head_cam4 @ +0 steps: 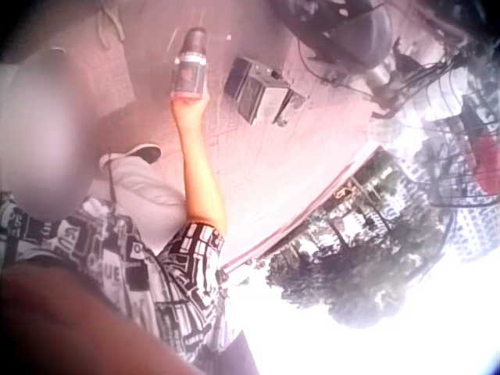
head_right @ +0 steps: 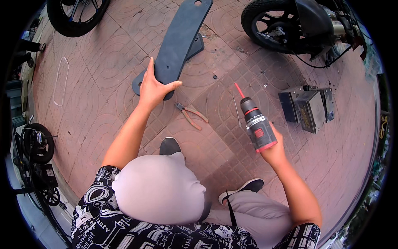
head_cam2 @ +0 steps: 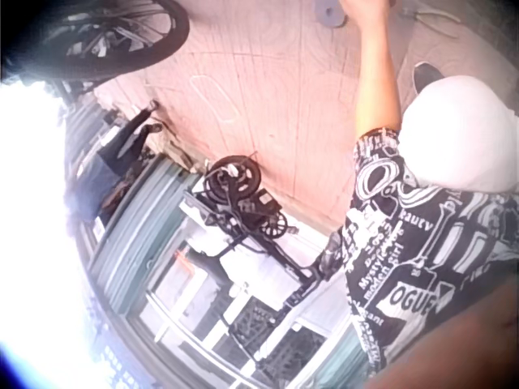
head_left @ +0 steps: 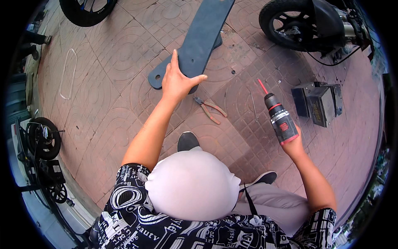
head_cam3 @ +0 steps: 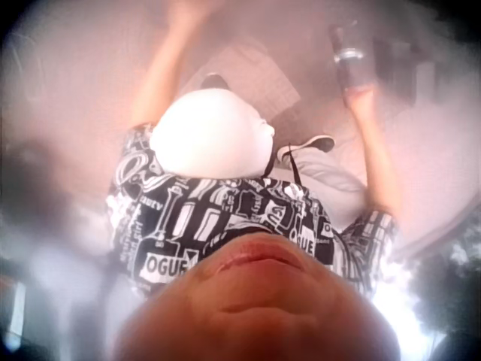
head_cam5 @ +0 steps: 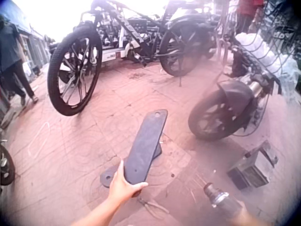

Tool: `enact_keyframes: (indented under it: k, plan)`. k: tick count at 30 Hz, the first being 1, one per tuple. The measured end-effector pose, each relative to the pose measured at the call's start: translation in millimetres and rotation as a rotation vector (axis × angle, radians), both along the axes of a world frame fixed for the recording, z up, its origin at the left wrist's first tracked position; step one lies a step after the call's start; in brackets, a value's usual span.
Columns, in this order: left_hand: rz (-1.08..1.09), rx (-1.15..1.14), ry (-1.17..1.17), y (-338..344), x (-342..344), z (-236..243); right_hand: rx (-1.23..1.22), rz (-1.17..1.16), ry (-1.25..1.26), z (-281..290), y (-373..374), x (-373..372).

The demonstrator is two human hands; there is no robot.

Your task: The person uses a cordless drill to drive screws into two gray plastic parts on the ground. They then use pliers to adjust a screw on one of the parts and a metal rod to probe the holes. Finally, they pick up the parts and walk away.

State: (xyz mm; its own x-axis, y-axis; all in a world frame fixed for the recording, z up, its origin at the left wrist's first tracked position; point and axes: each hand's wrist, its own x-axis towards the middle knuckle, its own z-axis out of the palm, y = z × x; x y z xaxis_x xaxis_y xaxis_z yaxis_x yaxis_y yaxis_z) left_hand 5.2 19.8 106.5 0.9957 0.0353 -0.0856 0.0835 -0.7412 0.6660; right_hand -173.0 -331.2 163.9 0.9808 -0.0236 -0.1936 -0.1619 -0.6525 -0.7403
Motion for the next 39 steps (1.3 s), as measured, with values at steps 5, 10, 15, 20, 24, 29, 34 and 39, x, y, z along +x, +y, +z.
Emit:
enact_keyframes:
  k: [5,10,15,20,24,29,34,39]
  plan:
    - [0.197,-0.674,0.169,-5.0,-10.9,-28.4,-0.136,-0.089,-0.222,-35.8,-41.9,21.7]
    - [0.201,-1.068,0.275,-20.1,-19.2,-16.1,-0.041,-0.268,-0.238,-52.1,-74.2,32.6]
    - [0.199,-1.299,0.485,-21.6,-25.2,-21.1,-0.008,-0.379,-0.247,-78.7,-91.6,19.5]
    - [0.219,-1.426,0.595,-20.4,-34.4,-31.0,0.104,-0.416,-0.181,-81.8,-103.0,2.8]
    - [0.158,-1.459,0.675,-22.7,-39.9,-38.2,0.103,-0.414,-0.150,-82.4,-117.0,-7.2]
    - [0.164,-1.451,0.695,-28.0,-45.5,-38.8,0.118,-0.435,-0.035,-77.4,-116.2,-5.0]
    - [0.179,-1.461,0.709,-27.1,-51.7,-39.0,0.141,-0.493,0.101,-70.5,-116.5,-7.6]
    - [0.187,-1.430,0.691,-30.8,-55.0,-33.5,0.175,-0.563,0.224,-85.1,-131.6,-17.0]
